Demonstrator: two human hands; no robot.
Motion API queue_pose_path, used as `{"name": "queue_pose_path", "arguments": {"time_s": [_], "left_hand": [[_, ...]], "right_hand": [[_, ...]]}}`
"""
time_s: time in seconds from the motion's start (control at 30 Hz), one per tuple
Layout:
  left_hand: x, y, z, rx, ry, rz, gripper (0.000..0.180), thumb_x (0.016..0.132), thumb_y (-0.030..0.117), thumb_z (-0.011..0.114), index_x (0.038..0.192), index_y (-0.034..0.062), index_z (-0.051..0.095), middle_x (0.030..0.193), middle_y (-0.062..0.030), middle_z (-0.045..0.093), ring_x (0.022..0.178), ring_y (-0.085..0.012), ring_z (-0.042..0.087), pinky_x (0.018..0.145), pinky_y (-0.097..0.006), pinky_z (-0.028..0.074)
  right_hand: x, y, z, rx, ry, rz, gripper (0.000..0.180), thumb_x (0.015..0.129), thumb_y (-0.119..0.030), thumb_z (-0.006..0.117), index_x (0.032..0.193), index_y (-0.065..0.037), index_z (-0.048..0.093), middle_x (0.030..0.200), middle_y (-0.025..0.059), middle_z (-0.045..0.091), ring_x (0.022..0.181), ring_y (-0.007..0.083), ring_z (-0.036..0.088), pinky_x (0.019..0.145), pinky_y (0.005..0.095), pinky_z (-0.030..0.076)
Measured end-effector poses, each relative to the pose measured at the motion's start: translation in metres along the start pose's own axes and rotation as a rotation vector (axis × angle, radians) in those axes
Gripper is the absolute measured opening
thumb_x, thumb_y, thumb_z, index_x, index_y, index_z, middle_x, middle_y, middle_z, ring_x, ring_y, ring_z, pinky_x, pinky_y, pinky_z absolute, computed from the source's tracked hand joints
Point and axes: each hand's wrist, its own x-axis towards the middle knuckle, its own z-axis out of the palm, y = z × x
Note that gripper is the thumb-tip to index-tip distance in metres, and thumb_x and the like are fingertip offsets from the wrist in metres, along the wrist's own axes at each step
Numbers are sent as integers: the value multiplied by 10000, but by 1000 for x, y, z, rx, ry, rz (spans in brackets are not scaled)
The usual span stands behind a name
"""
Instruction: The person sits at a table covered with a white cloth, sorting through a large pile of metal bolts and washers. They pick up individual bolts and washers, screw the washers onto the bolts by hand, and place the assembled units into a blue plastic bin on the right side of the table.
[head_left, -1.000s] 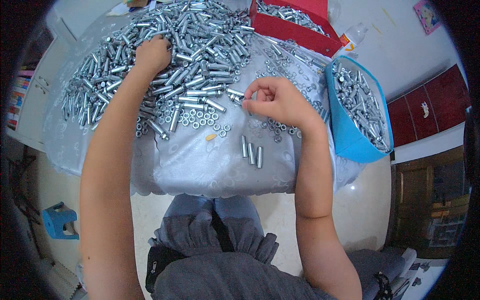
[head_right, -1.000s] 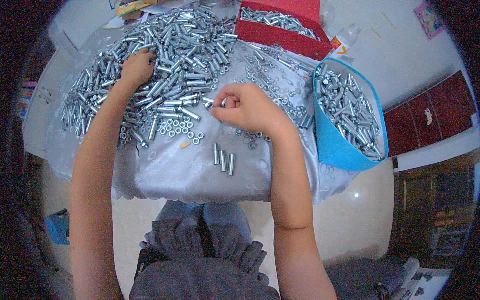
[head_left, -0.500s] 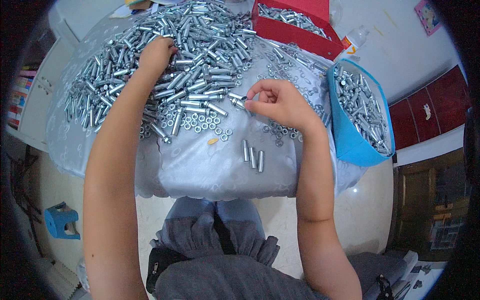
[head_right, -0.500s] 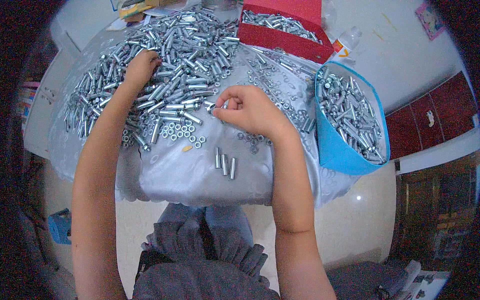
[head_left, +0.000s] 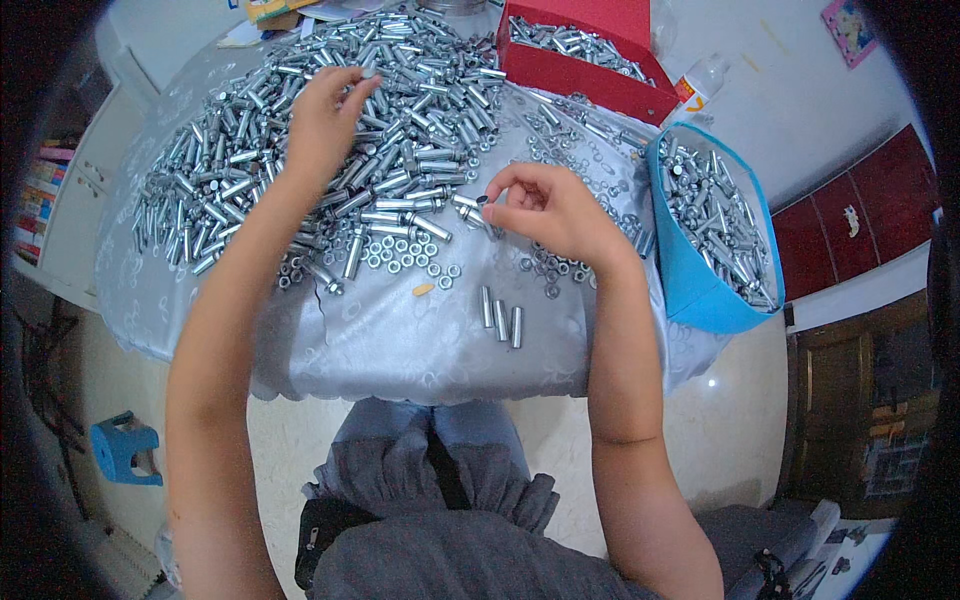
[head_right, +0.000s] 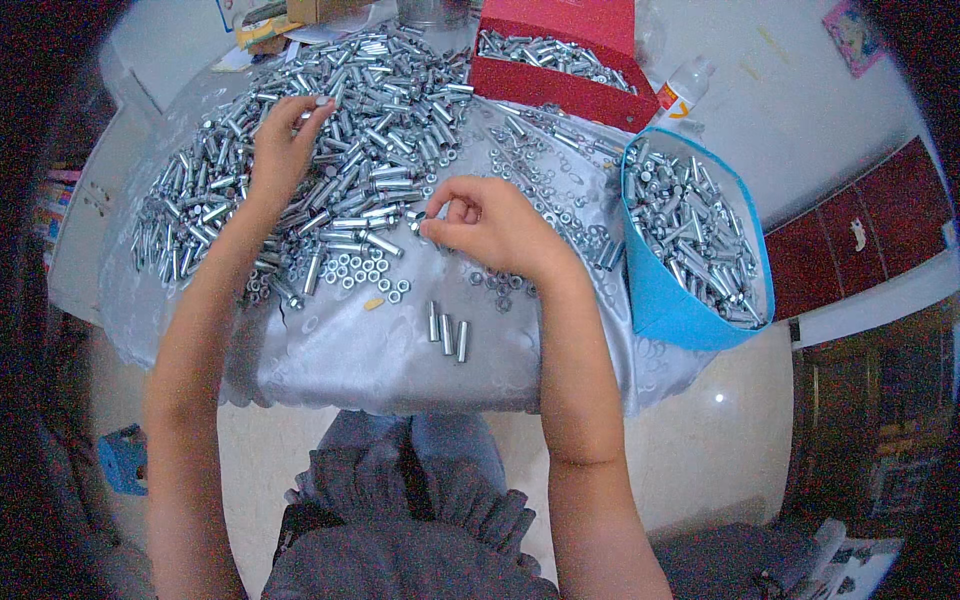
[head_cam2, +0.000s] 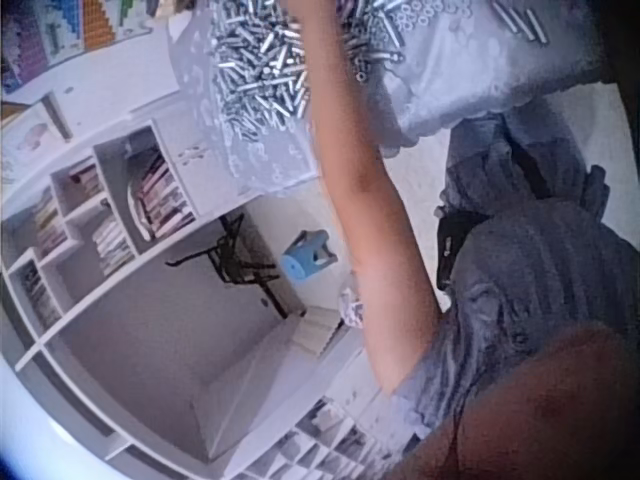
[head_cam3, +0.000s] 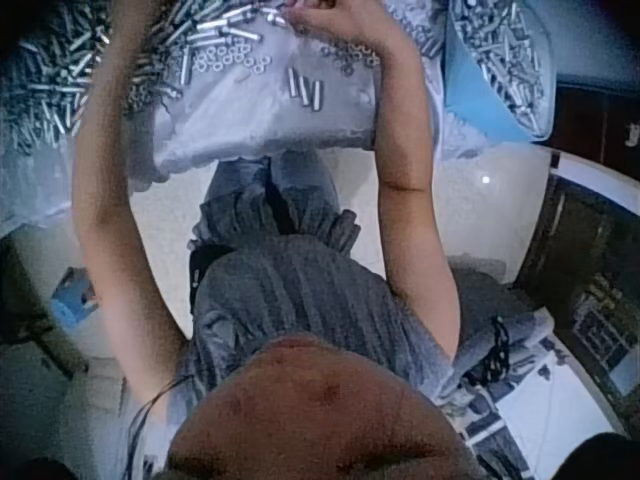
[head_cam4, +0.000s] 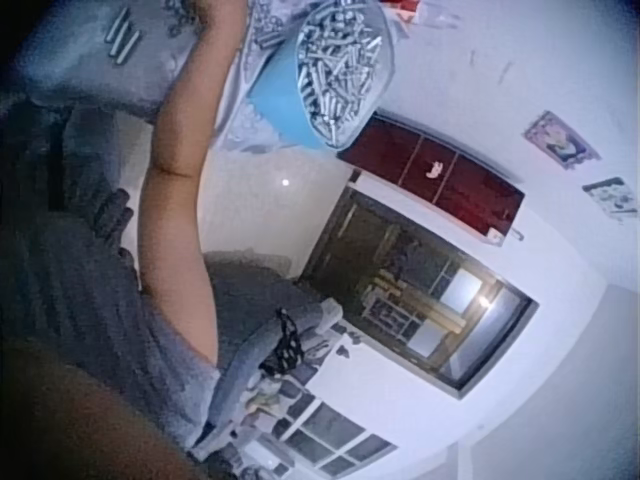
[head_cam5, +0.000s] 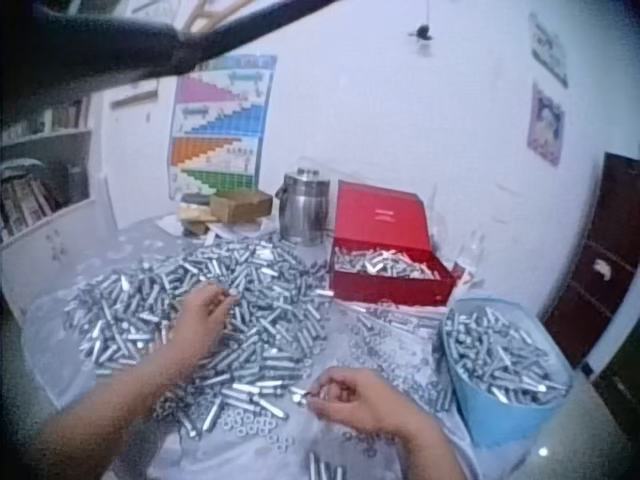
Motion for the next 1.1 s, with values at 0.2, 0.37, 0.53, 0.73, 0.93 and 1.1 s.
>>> {"name": "queue_pose_path", "arguments": {"time_s": [0.2,0.37,0.53,0.73,0.93,1.1], "left_hand": [[-34,80,24,-659,-160,-281,230,788,136,616,976,6,599,829,-49,627,719,-59,543,651,-191,429],[-49,75,27,-886,-213,-510,294,809,133,586,1067,-3,544,886,-72,628,755,-81,565,691,-205,457],[-51,78,29,-994,-238,-592,236,806,111,591,995,-26,562,824,-72,628,687,-89,570,651,-200,470],[-51,75,28,-982,-253,-560,231,818,129,577,988,-27,558,828,-76,628,702,-89,569,656,-202,464],[-51,73,30,-975,-252,-553,200,824,140,574,927,-30,554,821,-87,625,687,-89,571,650,-205,475],[-52,75,30,-982,-263,-567,177,819,124,578,897,-31,540,829,-99,624,700,-102,581,654,-210,481]], "right_hand": [[1,10,0,73,94,-21,153,730,-131,645,813,-15,589,669,-6,556,627,53,505,574,198,421],[2,6,1,169,43,83,146,760,-84,613,867,5,571,726,14,574,680,72,542,620,196,444],[3,8,4,210,64,9,199,791,-70,572,974,2,541,812,35,576,737,78,552,642,202,447],[5,8,0,302,32,-32,278,830,-89,534,1095,-12,507,850,38,574,787,98,558,675,224,446],[8,14,1,251,99,-82,236,814,-46,528,1047,-10,508,833,46,572,777,102,560,656,216,453],[11,12,-2,272,365,-39,232,789,-31,557,1011,17,512,839,72,582,769,125,580,651,225,465]]}}
